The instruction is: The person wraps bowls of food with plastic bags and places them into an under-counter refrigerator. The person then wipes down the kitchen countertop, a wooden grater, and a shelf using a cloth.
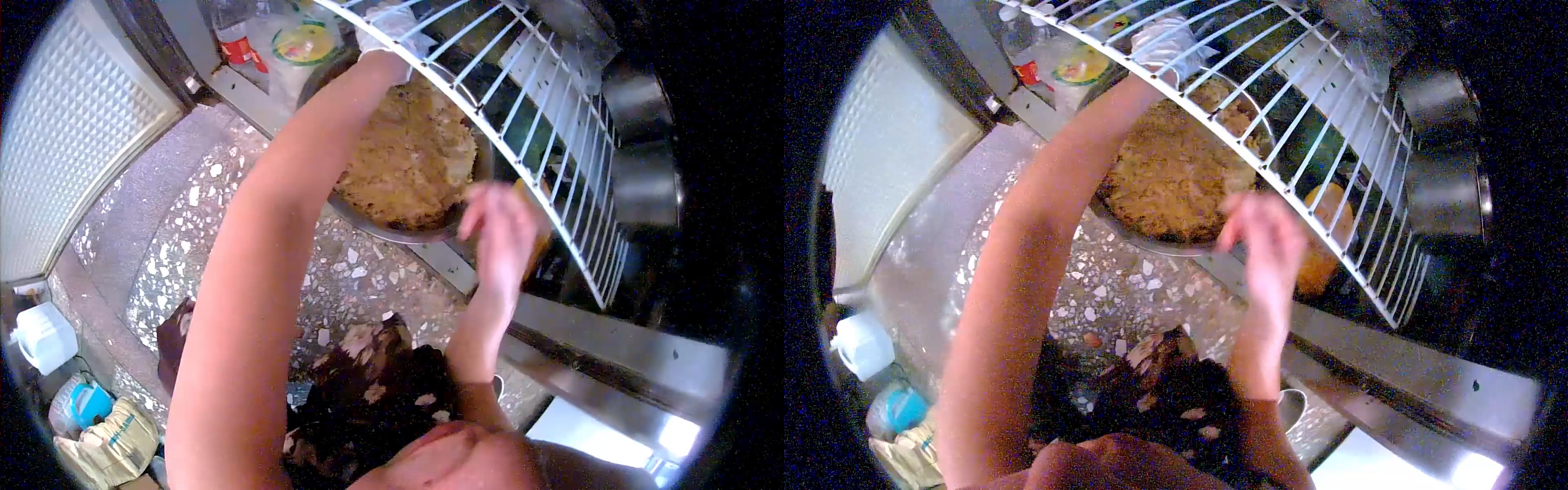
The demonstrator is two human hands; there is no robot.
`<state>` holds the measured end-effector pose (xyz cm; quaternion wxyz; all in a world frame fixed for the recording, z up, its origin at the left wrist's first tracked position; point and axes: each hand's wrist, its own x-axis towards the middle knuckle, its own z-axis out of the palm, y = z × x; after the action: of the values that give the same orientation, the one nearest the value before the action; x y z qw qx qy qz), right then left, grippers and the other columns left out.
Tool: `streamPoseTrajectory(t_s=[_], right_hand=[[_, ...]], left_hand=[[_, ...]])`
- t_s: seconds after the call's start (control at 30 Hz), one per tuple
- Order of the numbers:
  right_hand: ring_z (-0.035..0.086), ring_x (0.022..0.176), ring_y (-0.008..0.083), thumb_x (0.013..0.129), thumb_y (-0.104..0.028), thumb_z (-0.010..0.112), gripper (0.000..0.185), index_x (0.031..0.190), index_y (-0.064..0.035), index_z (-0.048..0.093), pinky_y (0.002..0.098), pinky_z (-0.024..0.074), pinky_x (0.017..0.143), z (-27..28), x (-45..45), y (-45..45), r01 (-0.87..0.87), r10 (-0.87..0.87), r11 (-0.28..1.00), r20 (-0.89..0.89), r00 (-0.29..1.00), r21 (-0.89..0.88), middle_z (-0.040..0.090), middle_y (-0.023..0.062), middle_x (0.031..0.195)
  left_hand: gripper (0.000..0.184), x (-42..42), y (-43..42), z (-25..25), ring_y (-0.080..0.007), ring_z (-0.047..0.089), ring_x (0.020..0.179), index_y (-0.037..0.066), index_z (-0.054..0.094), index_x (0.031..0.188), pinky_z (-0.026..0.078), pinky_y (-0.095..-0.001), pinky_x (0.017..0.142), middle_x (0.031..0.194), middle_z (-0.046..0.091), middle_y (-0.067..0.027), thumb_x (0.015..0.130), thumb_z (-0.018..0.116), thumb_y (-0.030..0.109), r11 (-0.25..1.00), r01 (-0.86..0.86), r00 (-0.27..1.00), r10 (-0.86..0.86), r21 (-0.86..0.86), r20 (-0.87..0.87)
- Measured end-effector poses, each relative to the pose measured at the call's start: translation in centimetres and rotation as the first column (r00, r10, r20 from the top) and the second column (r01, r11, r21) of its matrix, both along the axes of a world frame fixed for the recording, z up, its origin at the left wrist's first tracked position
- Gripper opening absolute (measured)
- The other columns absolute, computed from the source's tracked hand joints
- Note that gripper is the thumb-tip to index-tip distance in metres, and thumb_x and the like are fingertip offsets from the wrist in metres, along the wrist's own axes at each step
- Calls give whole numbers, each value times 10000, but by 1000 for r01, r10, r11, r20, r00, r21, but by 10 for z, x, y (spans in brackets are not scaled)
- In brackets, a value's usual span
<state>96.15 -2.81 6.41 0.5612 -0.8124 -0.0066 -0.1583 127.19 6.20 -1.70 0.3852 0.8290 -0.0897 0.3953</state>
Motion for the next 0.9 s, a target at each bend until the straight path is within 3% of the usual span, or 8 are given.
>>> streamPoseTrajectory(t_s=[0.2, 0.47, 0.53, 0.57, 0.6, 0.67, 0.7, 0.9], right_hand=[[635, 813, 300, 735, -452, 686, 533, 1001, 2, 600, 344, 485, 787, -16, 216, -57, 318, -197, 533, 251, 948, -784, 661, 153, 837], [610, 919, 332, 744, -399, 660, 520, 1050, 13, 573, 411, 489, 822, -57, 268, -93, 689, -121, -144, 703, 700, -711, 622, 229, 954], [617, 885, 332, 749, -377, 656, 476, 1024, 6, 584, 414, 494, 807, -59, 264, -144, 658, -154, -221, 692, 706, -720, 631, 213, 918], [620, 868, 332, 752, -366, 654, 454, 1010, 2, 589, 416, 497, 800, -59, 259, -167, 644, -176, -255, 689, 703, -721, 636, 206, 900], [623, 851, 332, 755, -354, 652, 432, 997, -2, 595, 418, 499, 793, -58, 252, -186, 627, -196, -290, 686, 701, -723, 641, 198, 881], [629, 817, 332, 760, -332, 648, 388, 970, -9, 606, 421, 504, 778, -56, 224, -203, 661, -236, -200, 690, 684, -723, 650, 182, 845], [624, 800, 319, 769, -300, 632, 338, 941, -10, 606, 411, 500, 759, -53, 201, -196, 692, -259, -94, 689, 677, -716, 647, 175, 832], [604, 759, 214, 831, -18, 544, 37, 827, 1, 575, 339, 477, 693, -66, 99, -161, 553, -269, 624, 512, 816, -552, 642, 115, 826]], left_hand=[[291, 20, 3, 2, -242, 543, 1023, 62, 595, 1058, 426, -341, 887, 1082, 584, -114, 789, 491, 101, 991, 131, 971, -122, -28, 207], [327, 10, 72, 7, -238, 528, 1139, 31, 586, 1124, 393, -365, 1025, 1191, 564, -161, 816, 482, 61, 890, 113, 664, -399, 443, 632], [276, 10, 70, -18, -245, 552, 1106, 14, 591, 1089, 424, -355, 996, 1152, 585, -158, 853, 450, 26, 98, 972, 203, -810, -215, 550], [253, 9, 83, -23, -234, 586, 1026, 13, 592, 1076, 462, -344, 920, 1104, 608, -134, 880, 435, 47, 730, 674, 645, -658, 117, 389], [238, -12, 98, -9, -222, 620, 945, 13, 593, 1063, 500, -332, 844, 1057, 630, -110, 908, 421, 67, 877, 10, 885, -231, 481, 403], [241, -51, 96, 9, -235, 627, 891, 18, 610, 1039, 506, -330, 766, 992, 643, -116, 880, 448, 99, 739, 598, 785, -619, -310, 39], [267, -35, 98, 6, -258, 621, 885, 13, 630, 1015, 496, -338, 759, 958, 657, -108, 807, 553, 162, 892, 299, 924, -359, 338, 128], [182, -37, 93, -32, -328, 606, 804, 77, 625, 907, 490, -395, 707, 830, 622, -154, 843, 473, 152, 831, 324, 939, -340, 452, -48]])
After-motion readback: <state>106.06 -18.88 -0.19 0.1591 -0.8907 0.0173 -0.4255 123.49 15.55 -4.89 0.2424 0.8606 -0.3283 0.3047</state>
